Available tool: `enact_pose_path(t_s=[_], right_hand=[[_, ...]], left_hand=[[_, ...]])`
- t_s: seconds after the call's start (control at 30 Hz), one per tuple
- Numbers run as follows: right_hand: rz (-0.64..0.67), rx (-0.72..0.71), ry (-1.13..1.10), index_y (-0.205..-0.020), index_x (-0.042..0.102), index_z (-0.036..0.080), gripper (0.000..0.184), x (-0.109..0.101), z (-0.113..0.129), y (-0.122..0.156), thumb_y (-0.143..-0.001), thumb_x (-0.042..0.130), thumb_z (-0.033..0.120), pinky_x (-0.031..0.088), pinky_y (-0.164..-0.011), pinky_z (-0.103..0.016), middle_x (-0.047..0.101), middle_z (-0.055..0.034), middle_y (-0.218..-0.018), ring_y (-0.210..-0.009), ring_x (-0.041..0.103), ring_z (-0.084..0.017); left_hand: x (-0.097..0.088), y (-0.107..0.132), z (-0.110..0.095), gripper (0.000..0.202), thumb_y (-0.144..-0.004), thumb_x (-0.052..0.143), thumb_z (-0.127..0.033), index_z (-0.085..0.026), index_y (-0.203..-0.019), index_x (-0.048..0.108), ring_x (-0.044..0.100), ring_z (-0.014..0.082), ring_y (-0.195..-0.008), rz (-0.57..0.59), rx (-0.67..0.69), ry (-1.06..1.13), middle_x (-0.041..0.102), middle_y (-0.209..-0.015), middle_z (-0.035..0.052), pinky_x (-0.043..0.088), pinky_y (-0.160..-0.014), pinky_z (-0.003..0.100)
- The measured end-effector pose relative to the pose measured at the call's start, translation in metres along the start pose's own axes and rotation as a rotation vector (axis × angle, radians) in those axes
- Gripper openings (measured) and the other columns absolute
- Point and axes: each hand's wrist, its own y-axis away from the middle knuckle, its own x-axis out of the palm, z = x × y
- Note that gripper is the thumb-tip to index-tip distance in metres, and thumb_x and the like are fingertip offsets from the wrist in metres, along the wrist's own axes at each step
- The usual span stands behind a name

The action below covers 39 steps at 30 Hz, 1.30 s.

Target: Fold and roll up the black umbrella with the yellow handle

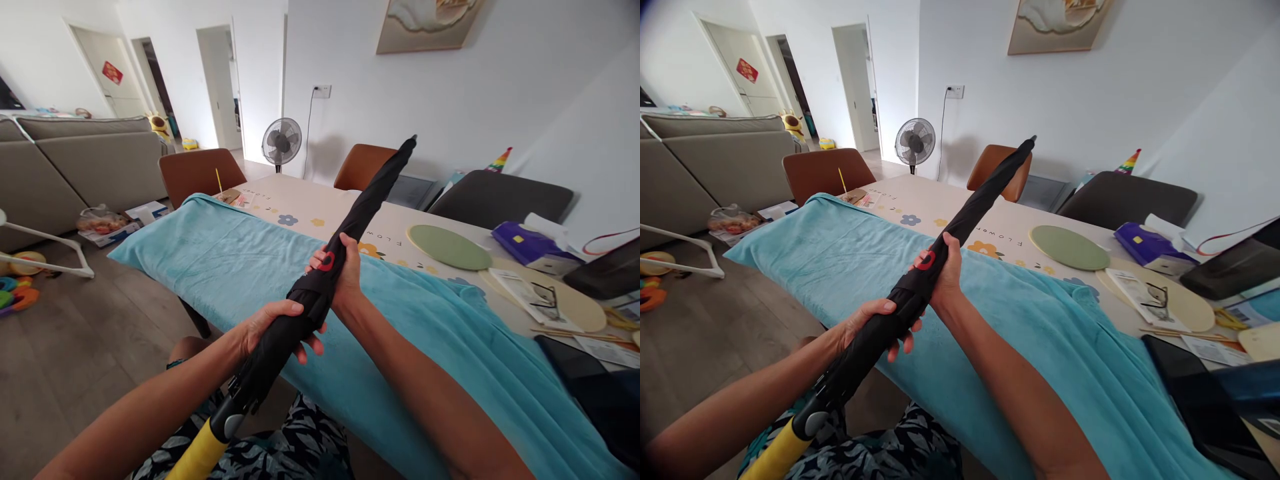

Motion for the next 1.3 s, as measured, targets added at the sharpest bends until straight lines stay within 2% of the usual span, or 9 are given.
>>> enact_pose_path(t_s=[0.13,0.23,0.33,0.53,0.7,0.77,0.9,1.03,1.3], right_hand=[[0.018,0.015,-0.014,-0.061,0.044,0.019,0.034,-0.001,-0.002,-0.001,-0.072,0.052,0.051,0.045,-0.041,-0.023,0.044,0.0052,-0.045,-0.038,0.043,-0.009],[0.026,0.011,-0.017,-0.062,0.045,0.019,0.034,0.0,-0.003,-0.001,-0.072,0.052,0.051,0.046,-0.044,-0.024,0.046,0.0044,-0.047,-0.04,0.045,-0.009],[0.069,0.012,0.022,-0.066,0.05,0.018,0.039,0.001,-0.002,-0.001,-0.072,0.053,0.056,0.05,-0.051,-0.027,0.055,0.0012,-0.054,-0.048,0.053,-0.012],[0.285,0.012,0.166,-0.084,0.063,0.016,0.061,-0.007,0.003,-0.011,-0.071,0.043,0.072,0.05,-0.073,-0.038,0.068,-0.0089,-0.082,-0.084,0.062,-0.024],[0.482,0.035,0.458,-0.095,0.065,0.019,0.033,-0.008,-0.009,-0.006,-0.076,0.055,0.046,0.042,-0.091,-0.041,0.067,-0.0045,-0.101,-0.103,0.057,-0.025],[0.559,0.053,0.582,-0.104,0.062,0.021,0.035,-0.006,-0.016,0.001,-0.075,0.059,0.04,0.041,-0.094,-0.04,0.064,-0.0045,-0.109,-0.108,0.054,-0.024],[0.598,0.056,0.771,-0.11,0.06,0.023,0.037,-0.008,-0.023,0.008,-0.076,0.059,0.038,0.045,-0.088,-0.037,0.064,-0.0046,-0.105,-0.099,0.057,-0.021],[0.614,0.085,0.84,-0.093,0.066,0.02,0.025,-0.015,-0.021,0.003,-0.077,0.059,0.038,0.047,-0.079,-0.034,0.065,-0.0048,-0.091,-0.086,0.059,-0.018],[0.616,0.181,0.902,-0.068,0.06,0.017,0.004,-0.016,-0.022,0.003,-0.066,0.061,0.013,0.049,-0.065,-0.027,0.062,-0.0006,-0.071,-0.069,0.056,-0.014]], left_hand=[[0.005,0.004,-0.002,0.034,-0.066,0.057,-0.037,-0.016,-0.091,0.051,0.042,0.0072,-0.041,0.016,-0.016,0.032,0.048,-0.064,-0.0032,0.036,-0.037,0.021],[0.008,0.006,-0.008,0.022,-0.068,0.053,-0.037,-0.015,-0.073,0.049,0.037,0.0071,-0.037,0.038,-0.08,-0.048,0.044,-0.05,-0.0029,0.032,-0.035,0.019],[0.008,0.007,-0.012,0.023,-0.07,0.051,-0.037,-0.015,-0.065,0.045,0.039,0.008,-0.037,0.099,-0.089,-0.081,0.043,-0.043,-0.0014,0.034,-0.036,0.019],[0.009,0.012,-0.009,0.02,-0.068,0.053,-0.029,-0.016,-0.082,0.046,0.034,0.0046,-0.033,0.235,0.178,0.144,0.045,-0.06,-0.0043,0.034,-0.027,0.017],[0.013,0.019,-0.007,0.023,-0.068,0.053,-0.028,-0.016,-0.087,0.047,0.034,0.0047,-0.03,0.327,0.27,0.243,0.043,-0.06,-0.005,0.035,-0.024,0.017],[0.013,0.02,-0.007,0.024,-0.068,0.053,-0.029,-0.016,-0.087,0.048,0.034,0.0048,-0.03,0.324,0.271,0.237,0.042,-0.059,-0.005,0.035,-0.024,0.017],[0.009,0.019,-0.005,0.029,-0.067,0.053,-0.03,-0.015,-0.092,0.051,0.034,0.0044,-0.029,0.3,0.262,0.203,0.044,-0.06,-0.0047,0.037,-0.025,0.018],[0.005,0.017,-0.001,0.03,-0.067,0.053,-0.031,-0.015,-0.093,0.052,0.035,0.0047,-0.029,0.311,0.244,0.195,0.044,-0.06,-0.0046,0.037,-0.025,0.018],[0.004,0.018,-0.002,0.031,-0.069,0.051,-0.03,-0.014,-0.096,0.052,0.036,0.005,-0.03,0.36,0.259,0.221,0.043,-0.063,-0.0039,0.038,-0.026,0.018]])
